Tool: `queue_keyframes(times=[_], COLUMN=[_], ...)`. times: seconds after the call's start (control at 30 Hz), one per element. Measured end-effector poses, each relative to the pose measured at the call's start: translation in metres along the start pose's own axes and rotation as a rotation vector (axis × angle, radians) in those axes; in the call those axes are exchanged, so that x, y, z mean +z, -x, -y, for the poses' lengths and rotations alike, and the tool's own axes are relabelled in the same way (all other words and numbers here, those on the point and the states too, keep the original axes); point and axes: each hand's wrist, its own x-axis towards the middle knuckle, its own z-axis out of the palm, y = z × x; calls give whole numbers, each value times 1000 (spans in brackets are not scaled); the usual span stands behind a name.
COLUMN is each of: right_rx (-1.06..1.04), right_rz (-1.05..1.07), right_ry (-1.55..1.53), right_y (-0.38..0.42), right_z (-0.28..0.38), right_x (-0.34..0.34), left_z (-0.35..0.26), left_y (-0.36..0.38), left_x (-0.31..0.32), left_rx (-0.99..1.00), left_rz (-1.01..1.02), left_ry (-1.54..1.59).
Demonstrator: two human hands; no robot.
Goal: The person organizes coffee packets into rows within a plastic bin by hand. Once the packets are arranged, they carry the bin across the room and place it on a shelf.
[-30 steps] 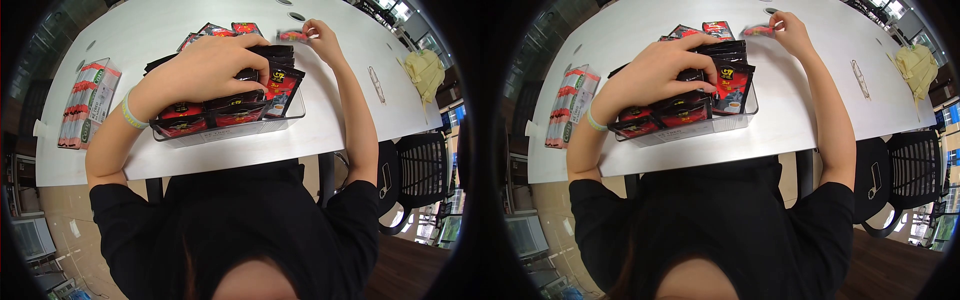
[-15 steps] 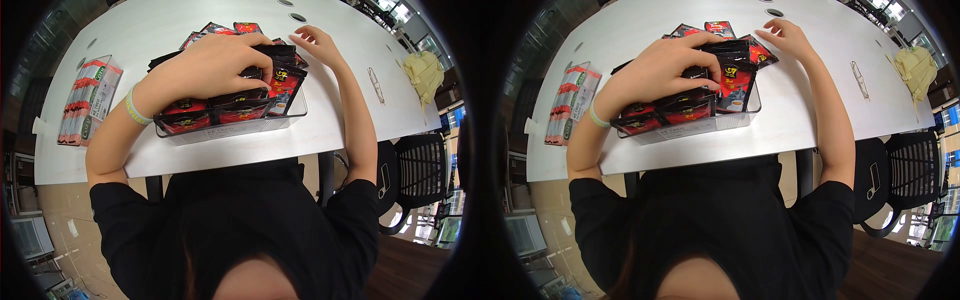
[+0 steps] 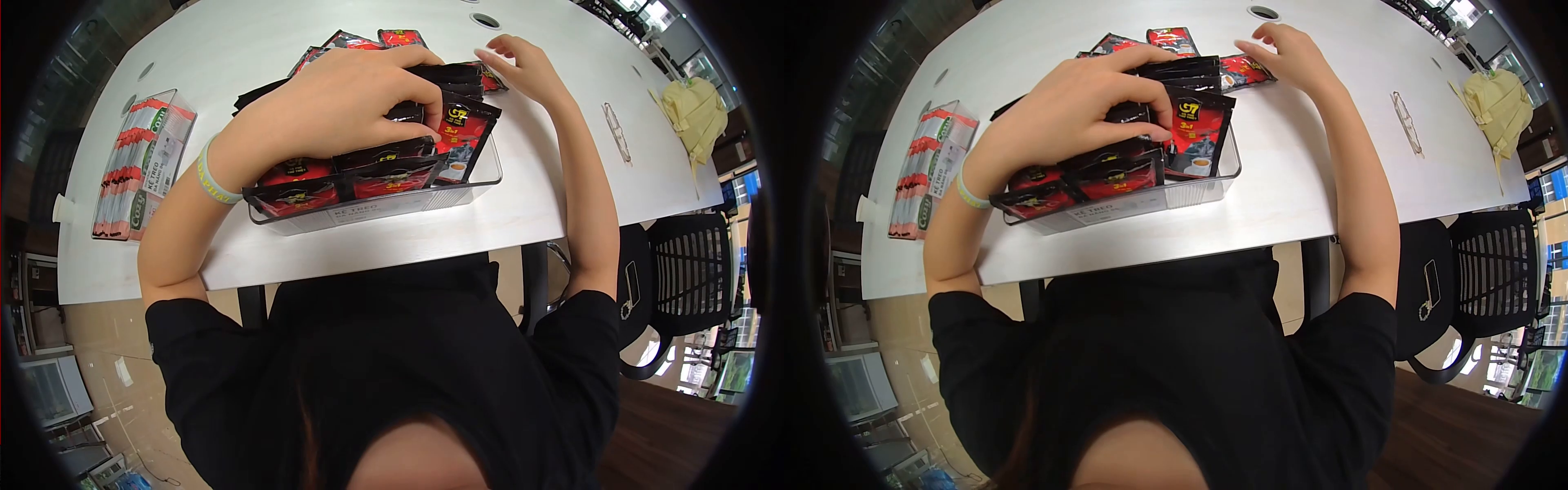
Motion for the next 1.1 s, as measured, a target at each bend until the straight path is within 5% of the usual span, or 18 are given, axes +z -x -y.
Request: queue_keyframes(times=[0.13, 0.2, 0.33, 0.53, 0.77, 0.97, 1.1], right_rx=[58, 227, -34, 236, 350, 110, 38], right_rz=[37, 349, 316, 74, 394, 106, -143], right_ry=[266, 180, 5, 37, -195, -308, -884], right_y=[5, 2, -1, 3, 5, 5, 22], right_z=[7, 15, -13, -2, -4, 6, 40], right_x=[2, -5, 2, 7, -8, -34, -70], left_z=[0, 0, 0, -1, -2, -2, 0], left_y=[0, 0, 0, 0, -1, -1, 0], left_x=[0, 1, 0, -1, -3, -4, -1], left_rx=[-13, -11, -27, -32, -50, -45, -32], left_rz=[9, 9, 15, 23, 59, 61, 27], left_ry=[4, 6, -5, 2, 34, 24, 26])
